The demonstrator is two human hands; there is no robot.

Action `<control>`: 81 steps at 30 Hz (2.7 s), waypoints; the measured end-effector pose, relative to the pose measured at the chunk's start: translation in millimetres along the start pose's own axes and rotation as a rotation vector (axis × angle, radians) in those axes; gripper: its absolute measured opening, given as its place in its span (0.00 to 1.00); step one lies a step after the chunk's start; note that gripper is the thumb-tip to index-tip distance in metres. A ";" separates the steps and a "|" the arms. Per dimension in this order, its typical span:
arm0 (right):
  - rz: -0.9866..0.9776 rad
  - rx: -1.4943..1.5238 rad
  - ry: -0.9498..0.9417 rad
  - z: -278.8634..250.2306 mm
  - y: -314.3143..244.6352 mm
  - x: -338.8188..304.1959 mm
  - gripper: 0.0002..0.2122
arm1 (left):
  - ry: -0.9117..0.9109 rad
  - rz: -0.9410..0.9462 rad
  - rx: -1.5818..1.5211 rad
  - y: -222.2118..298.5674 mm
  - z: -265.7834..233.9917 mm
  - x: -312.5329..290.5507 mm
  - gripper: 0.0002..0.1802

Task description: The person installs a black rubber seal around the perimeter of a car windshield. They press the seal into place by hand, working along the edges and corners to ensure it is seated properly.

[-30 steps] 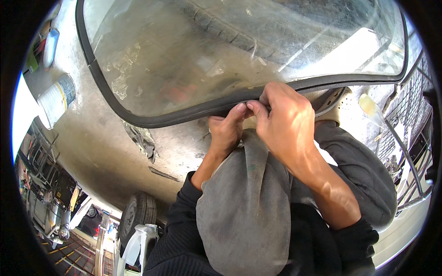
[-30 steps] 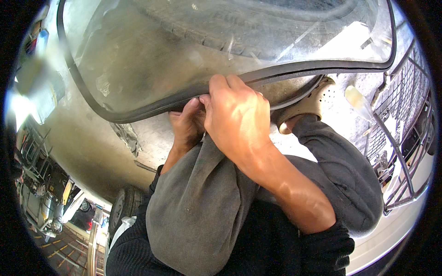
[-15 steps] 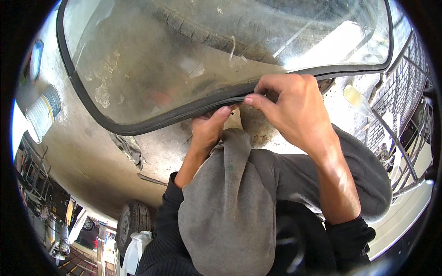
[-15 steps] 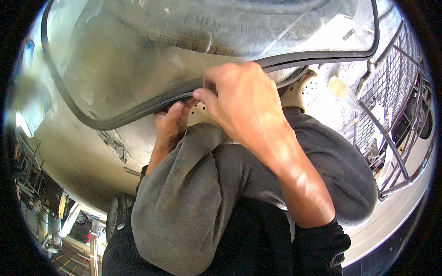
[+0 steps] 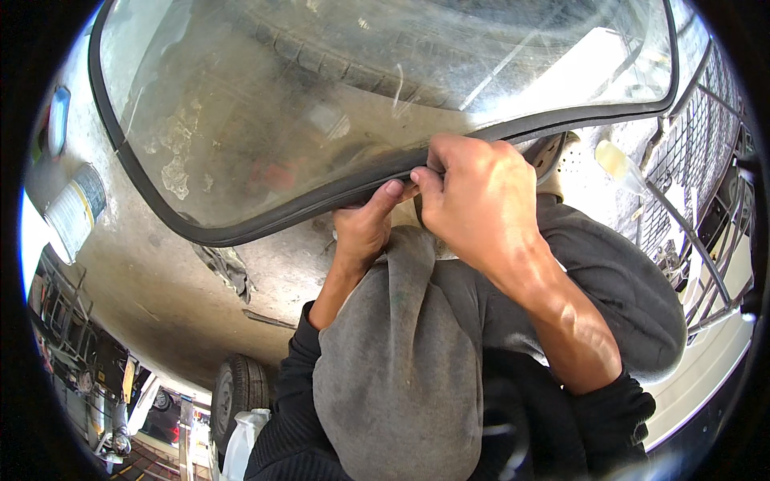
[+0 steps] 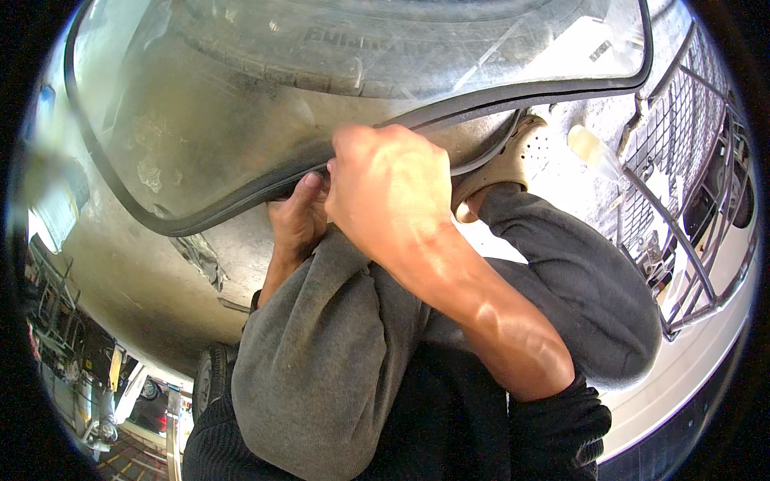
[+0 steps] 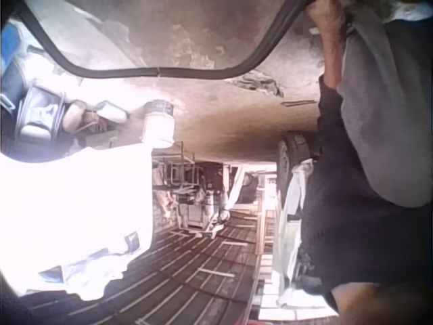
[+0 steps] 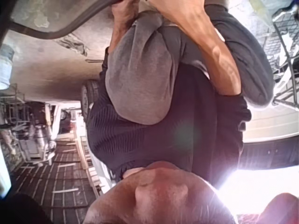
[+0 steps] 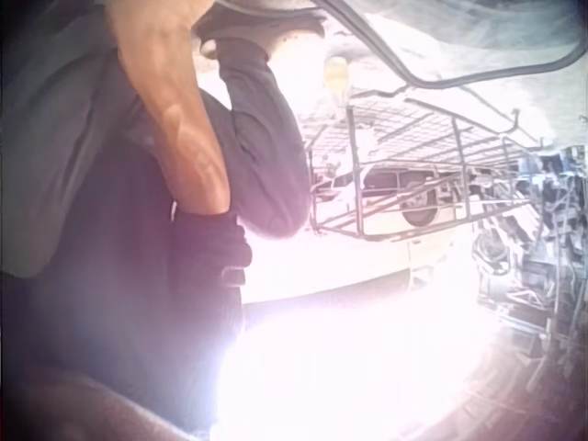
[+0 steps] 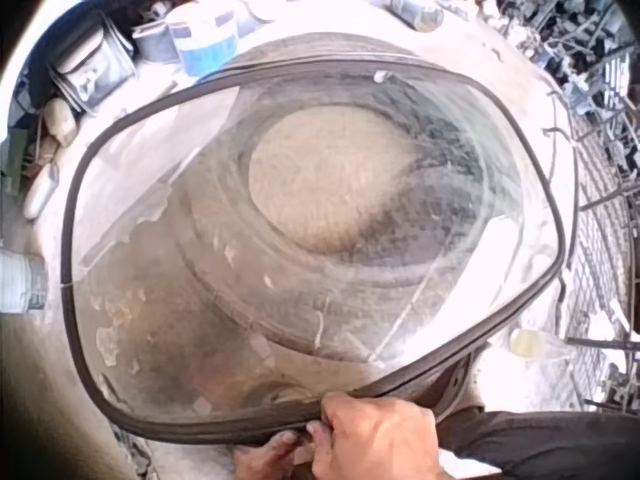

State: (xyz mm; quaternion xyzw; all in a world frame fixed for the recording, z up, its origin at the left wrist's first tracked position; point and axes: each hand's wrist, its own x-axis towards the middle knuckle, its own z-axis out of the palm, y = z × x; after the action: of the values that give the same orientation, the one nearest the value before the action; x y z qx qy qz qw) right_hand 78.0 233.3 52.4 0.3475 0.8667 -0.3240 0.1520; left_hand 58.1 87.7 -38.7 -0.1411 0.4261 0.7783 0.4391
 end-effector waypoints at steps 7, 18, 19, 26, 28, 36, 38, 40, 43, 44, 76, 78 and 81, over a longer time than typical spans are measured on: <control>-0.073 -0.005 0.063 10.6 0.8 -0.1 0.06 | 0.038 -0.013 -0.088 1.4 3.6 4.0 0.18; -0.307 -0.066 0.592 -1.6 39.6 -32.3 0.12 | 0.057 0.066 0.196 -15.9 -18.3 9.5 0.10; -0.271 -0.022 0.592 -7.4 38.1 -43.1 0.11 | 0.051 0.044 0.237 -13.8 -19.2 11.2 0.10; 0.405 1.263 -0.033 61.6 49.0 -51.2 0.14 | -0.142 -0.167 0.392 3.8 -20.5 10.6 0.19; 0.303 1.498 0.075 66.9 42.7 -34.8 0.16 | -0.045 -0.282 0.402 14.9 -10.8 2.0 0.20; 0.306 1.478 0.062 68.4 38.5 -26.3 0.18 | -0.702 0.071 1.414 121.9 40.9 -6.8 0.11; 0.342 1.457 0.148 72.5 30.4 -28.6 0.18 | -0.637 0.362 1.446 132.7 48.9 -6.3 0.11; 0.360 1.449 0.158 76.7 29.0 -28.7 0.17 | -0.577 0.576 1.653 122.8 56.6 6.2 0.11; 0.382 1.320 0.083 69.3 31.4 -18.6 0.16 | -0.535 0.640 1.701 105.4 49.1 21.0 0.10; 0.400 1.251 0.053 66.5 33.6 -17.4 0.16 | -0.561 0.606 1.707 106.6 52.3 24.3 0.10; 0.136 1.434 0.049 87.9 62.6 -13.5 0.11 | -0.367 0.672 1.750 77.7 57.5 14.0 0.11; 0.119 1.440 0.055 88.5 63.1 -14.0 0.11 | -0.362 0.647 1.732 75.6 54.8 12.3 0.10; 0.143 1.413 0.014 86.6 64.0 -12.2 0.10 | -0.360 0.664 1.747 74.1 55.2 12.8 0.10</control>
State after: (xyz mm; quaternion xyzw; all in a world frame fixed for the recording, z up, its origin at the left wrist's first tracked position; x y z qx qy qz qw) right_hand 134.9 204.4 -35.2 0.4212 0.4251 -0.7956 -0.0943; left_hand -0.3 119.8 26.6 0.4872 0.8015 0.2797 0.2048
